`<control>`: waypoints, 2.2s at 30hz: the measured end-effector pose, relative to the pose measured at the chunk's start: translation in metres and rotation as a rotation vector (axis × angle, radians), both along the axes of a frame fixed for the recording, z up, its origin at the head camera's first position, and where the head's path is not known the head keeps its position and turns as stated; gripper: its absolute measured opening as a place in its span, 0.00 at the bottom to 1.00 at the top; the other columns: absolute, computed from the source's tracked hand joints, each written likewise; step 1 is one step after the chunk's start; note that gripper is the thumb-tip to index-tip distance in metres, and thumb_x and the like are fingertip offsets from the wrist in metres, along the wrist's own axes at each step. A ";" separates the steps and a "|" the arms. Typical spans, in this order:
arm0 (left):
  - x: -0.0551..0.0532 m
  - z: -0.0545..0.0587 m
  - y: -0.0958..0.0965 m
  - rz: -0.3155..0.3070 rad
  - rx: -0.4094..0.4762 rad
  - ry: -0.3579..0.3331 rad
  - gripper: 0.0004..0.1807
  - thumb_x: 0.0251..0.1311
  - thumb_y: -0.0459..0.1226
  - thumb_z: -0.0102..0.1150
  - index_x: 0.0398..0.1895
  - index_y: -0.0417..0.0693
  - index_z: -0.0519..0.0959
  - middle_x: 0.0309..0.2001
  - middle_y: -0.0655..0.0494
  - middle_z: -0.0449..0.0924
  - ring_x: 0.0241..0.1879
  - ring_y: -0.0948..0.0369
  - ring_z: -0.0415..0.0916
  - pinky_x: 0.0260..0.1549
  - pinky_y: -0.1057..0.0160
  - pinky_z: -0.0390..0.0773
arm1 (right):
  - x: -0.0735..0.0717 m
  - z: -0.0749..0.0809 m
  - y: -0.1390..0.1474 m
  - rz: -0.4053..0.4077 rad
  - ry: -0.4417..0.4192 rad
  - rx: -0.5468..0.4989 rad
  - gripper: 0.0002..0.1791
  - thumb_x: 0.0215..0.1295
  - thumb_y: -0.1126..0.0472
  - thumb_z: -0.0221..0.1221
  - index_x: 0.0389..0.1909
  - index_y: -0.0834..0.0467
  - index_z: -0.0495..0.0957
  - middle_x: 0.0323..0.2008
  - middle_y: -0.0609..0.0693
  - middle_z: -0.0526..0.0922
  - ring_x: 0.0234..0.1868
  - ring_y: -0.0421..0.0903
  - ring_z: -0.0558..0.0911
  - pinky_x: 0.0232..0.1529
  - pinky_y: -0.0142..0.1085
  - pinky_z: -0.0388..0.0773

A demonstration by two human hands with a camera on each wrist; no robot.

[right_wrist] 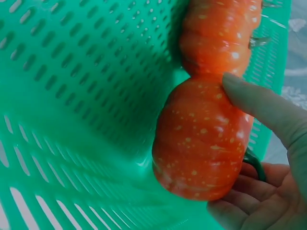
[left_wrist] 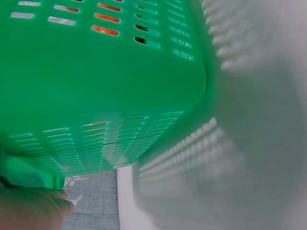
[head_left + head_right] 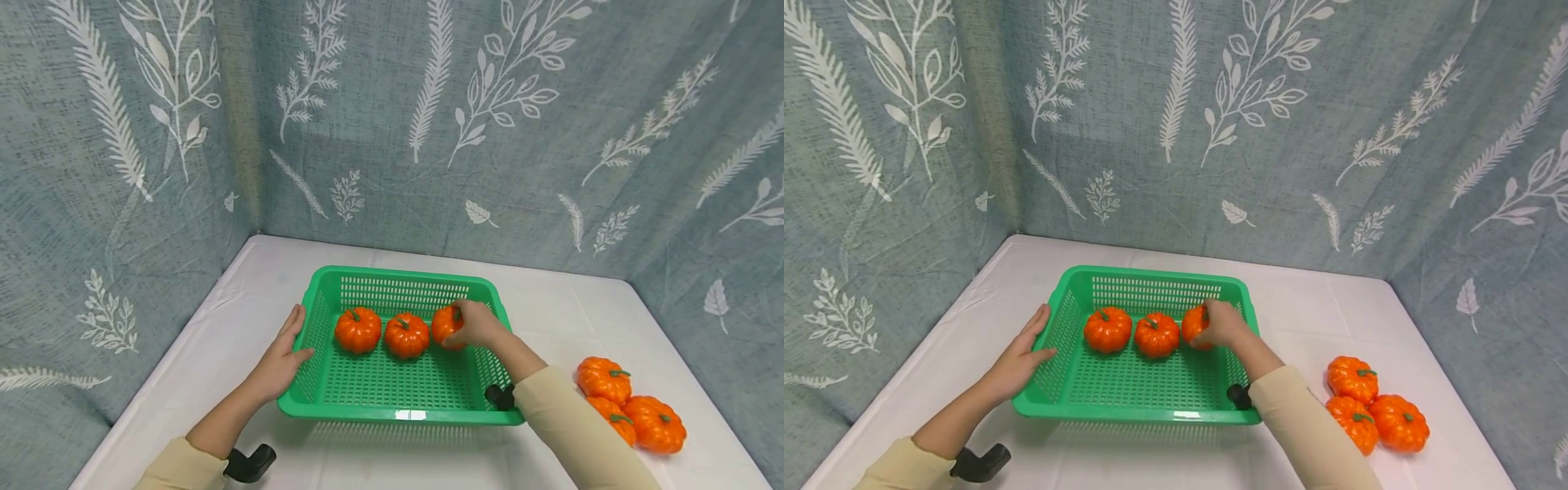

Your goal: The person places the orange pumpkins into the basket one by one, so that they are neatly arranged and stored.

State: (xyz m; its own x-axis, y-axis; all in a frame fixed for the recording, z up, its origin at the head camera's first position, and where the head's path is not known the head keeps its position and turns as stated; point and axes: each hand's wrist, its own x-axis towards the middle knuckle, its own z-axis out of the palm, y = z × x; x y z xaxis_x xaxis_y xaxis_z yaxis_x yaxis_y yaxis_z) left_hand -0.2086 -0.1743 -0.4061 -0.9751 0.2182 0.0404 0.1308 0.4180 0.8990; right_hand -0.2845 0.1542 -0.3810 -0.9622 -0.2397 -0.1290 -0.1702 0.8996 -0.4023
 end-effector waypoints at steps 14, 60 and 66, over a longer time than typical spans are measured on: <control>0.000 0.001 0.001 0.001 -0.001 -0.002 0.38 0.63 0.26 0.41 0.71 0.32 0.35 0.73 0.37 0.22 0.71 0.40 0.22 0.65 0.36 0.32 | -0.003 -0.008 0.003 0.037 0.024 0.068 0.43 0.41 0.57 0.73 0.57 0.72 0.67 0.50 0.65 0.78 0.51 0.58 0.77 0.53 0.47 0.75; 0.000 0.001 0.000 0.000 -0.005 0.005 0.38 0.62 0.27 0.41 0.71 0.31 0.35 0.73 0.36 0.23 0.71 0.39 0.23 0.65 0.35 0.32 | 0.005 0.047 0.024 0.036 0.040 -0.059 0.50 0.49 0.53 0.69 0.68 0.69 0.53 0.68 0.66 0.59 0.66 0.65 0.62 0.62 0.56 0.64; -0.001 0.001 0.000 0.000 -0.003 0.007 0.38 0.62 0.26 0.41 0.71 0.31 0.35 0.73 0.36 0.23 0.71 0.39 0.23 0.65 0.35 0.32 | 0.014 0.065 0.052 -0.021 0.129 -0.063 0.55 0.45 0.42 0.69 0.69 0.65 0.55 0.66 0.67 0.62 0.63 0.66 0.66 0.56 0.58 0.69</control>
State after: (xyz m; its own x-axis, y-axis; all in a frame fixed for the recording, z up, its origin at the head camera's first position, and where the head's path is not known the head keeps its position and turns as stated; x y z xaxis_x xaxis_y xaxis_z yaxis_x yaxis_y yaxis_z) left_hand -0.2099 -0.1745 -0.4047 -0.9747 0.2186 0.0469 0.1374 0.4204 0.8969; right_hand -0.2704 0.2062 -0.3162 -0.9748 -0.2230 0.0106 -0.2053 0.8769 -0.4346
